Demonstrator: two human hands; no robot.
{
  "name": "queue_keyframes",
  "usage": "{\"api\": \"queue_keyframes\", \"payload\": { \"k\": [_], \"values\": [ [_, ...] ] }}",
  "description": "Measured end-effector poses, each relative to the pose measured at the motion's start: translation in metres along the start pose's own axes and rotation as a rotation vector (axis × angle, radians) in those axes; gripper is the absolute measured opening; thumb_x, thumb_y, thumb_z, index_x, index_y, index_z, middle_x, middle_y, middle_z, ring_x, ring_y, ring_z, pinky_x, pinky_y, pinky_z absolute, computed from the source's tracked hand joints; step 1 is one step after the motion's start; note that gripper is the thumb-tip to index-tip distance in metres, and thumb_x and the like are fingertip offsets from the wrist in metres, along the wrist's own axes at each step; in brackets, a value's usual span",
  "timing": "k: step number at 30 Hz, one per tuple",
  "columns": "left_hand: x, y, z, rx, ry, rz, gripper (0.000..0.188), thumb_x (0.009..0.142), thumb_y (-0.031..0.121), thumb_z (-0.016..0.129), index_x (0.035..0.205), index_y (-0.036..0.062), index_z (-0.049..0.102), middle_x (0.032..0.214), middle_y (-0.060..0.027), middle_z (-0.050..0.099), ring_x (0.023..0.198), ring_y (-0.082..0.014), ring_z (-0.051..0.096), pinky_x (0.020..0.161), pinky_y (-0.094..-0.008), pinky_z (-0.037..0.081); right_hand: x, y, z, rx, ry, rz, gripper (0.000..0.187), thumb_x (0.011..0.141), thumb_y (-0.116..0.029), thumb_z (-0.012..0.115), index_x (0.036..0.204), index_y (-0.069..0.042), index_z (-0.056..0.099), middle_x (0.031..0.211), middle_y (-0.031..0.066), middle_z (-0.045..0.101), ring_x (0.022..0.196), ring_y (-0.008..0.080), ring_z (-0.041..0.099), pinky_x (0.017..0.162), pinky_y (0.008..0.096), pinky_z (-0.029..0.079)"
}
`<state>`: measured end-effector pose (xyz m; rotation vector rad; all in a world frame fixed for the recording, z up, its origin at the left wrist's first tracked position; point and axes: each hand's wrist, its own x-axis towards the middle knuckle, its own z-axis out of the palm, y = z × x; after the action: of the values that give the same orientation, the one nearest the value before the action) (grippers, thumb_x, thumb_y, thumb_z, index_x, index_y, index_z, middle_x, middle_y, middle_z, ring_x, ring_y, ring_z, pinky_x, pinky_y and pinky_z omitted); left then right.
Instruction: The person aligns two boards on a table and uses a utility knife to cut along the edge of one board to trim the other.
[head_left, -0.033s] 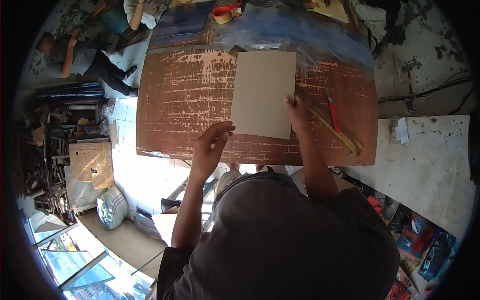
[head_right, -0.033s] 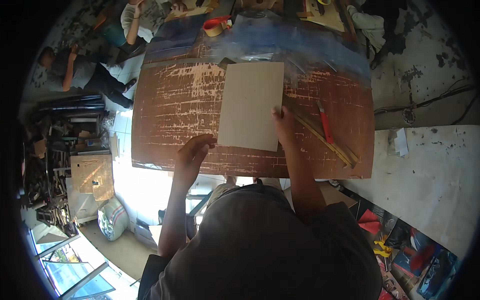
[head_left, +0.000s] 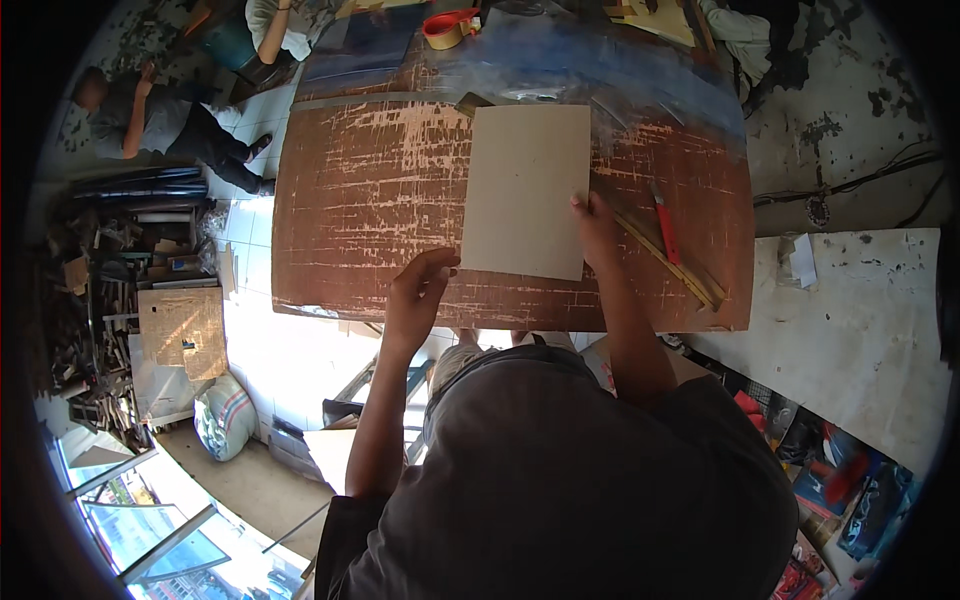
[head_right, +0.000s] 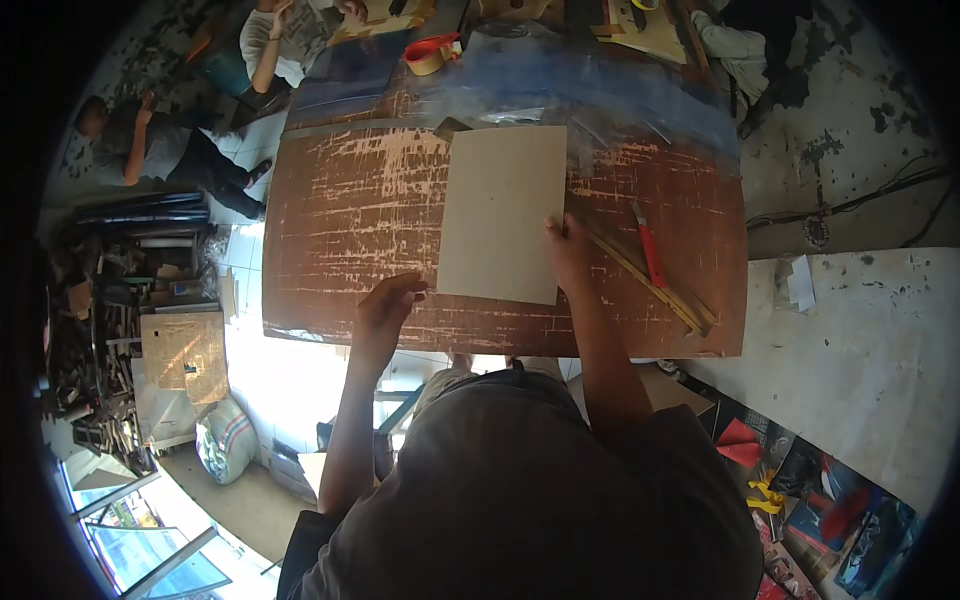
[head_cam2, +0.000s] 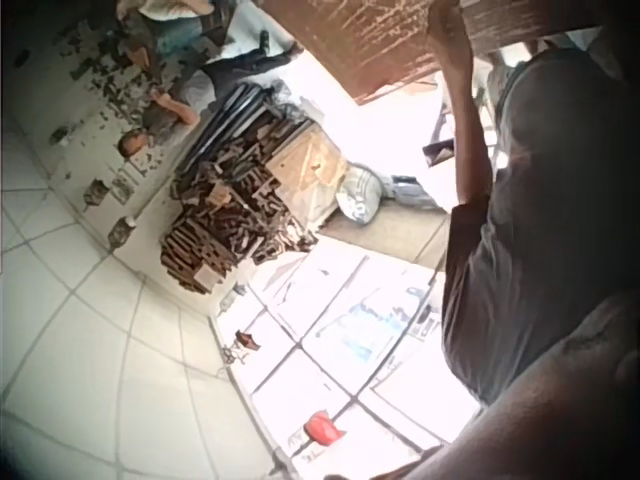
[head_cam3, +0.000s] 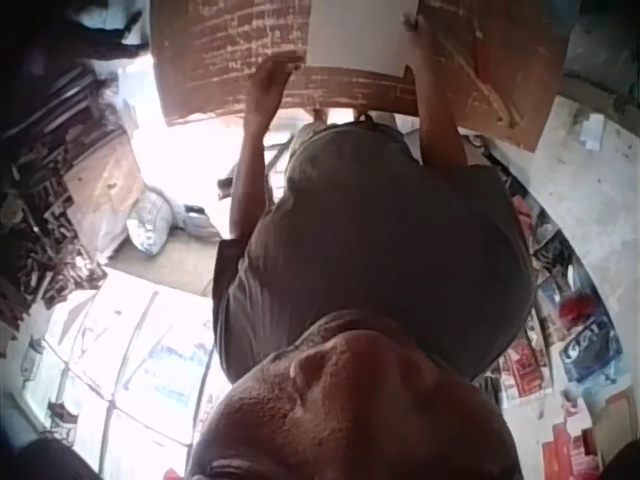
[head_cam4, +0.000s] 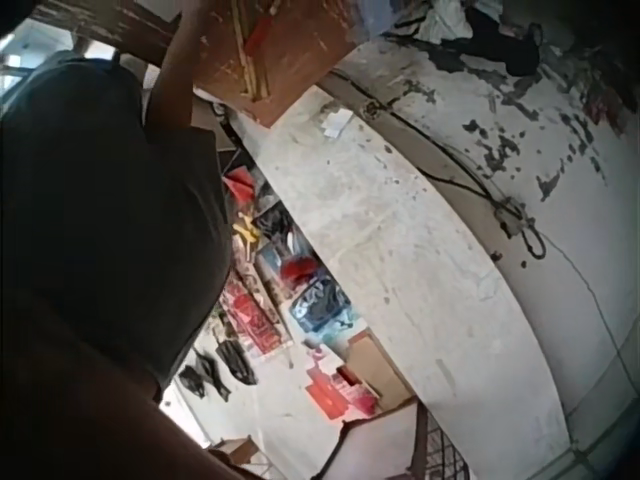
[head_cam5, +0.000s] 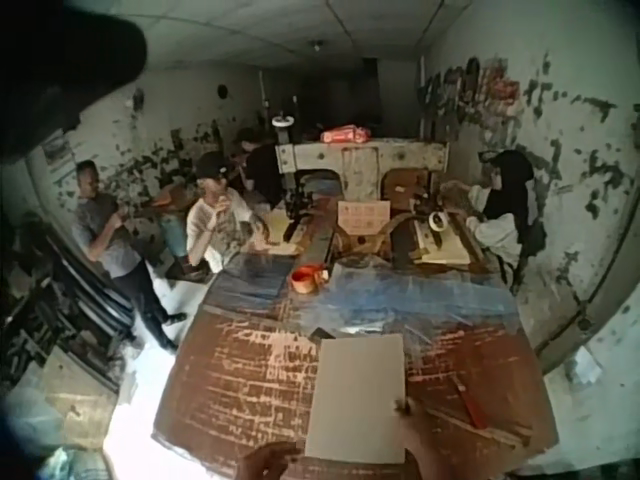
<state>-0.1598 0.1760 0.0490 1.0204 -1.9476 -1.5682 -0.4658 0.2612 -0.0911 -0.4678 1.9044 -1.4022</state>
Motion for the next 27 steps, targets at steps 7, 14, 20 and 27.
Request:
{"api": "queue_keyframes", "payload": {
  "k": [7, 14, 20, 27],
  "values": [
    [-0.019, -0.062, 0.001, -0.126, 0.051, -0.234, 0.026, 0.098, 0.005, 0.054, 0.123, 0.0, 0.061, 0.107, -0.0127, 0.071, 0.102, -0.0182, 0.067, 0.09, -0.0317, 0.052, -0.01, -0.021, -0.076, 0.208, 0.24, -0.082, 0.036, 0.097, -0.034, 0.063, 0.111, 0.0, 0.061, 0.108, 0.007, 0.066, 0.101, 0.0159, 0.058, 0.09, 0.0322, 0.044],
    [-0.025, -0.069, 0.009, -0.093, 0.015, -0.262, 0.027, 0.099, 0.008, 0.055, 0.124, -0.0001, 0.06, 0.108, -0.0142, 0.071, 0.101, -0.019, 0.068, 0.089, -0.0314, 0.052, -0.002, -0.046, -0.239, -0.26, 0.557, -0.177, 0.049, 0.098, -0.045, 0.059, 0.119, -0.001, 0.063, 0.108, 0.009, 0.067, 0.098, 0.0202, 0.06, 0.089, 0.0342, 0.045],
    [-0.023, -0.068, 0.008, -0.064, -0.019, -0.269, 0.027, 0.099, 0.008, 0.055, 0.124, -0.0001, 0.059, 0.11, -0.0138, 0.071, 0.103, -0.019, 0.067, 0.091, -0.0316, 0.052, 0.037, -0.011, -0.363, -0.561, 0.582, -0.286, 0.049, 0.095, -0.047, 0.063, 0.101, 0.002, 0.067, 0.088, 0.0101, 0.068, 0.084, 0.0166, 0.059, 0.08, 0.0336, 0.047],
    [-0.03, -0.074, 0.008, -0.055, -0.03, -0.262, 0.027, 0.099, 0.007, 0.054, 0.124, -0.0003, 0.059, 0.107, -0.0129, 0.071, 0.102, -0.0185, 0.066, 0.091, -0.03, 0.051, 0.08, 0.006, -0.412, -0.796, 0.474, -0.356, 0.048, 0.091, -0.048, 0.066, 0.105, -0.002, 0.069, 0.09, 0.0128, 0.07, 0.083, 0.0222, 0.064, 0.076, 0.0354, 0.049]
  ]
}}
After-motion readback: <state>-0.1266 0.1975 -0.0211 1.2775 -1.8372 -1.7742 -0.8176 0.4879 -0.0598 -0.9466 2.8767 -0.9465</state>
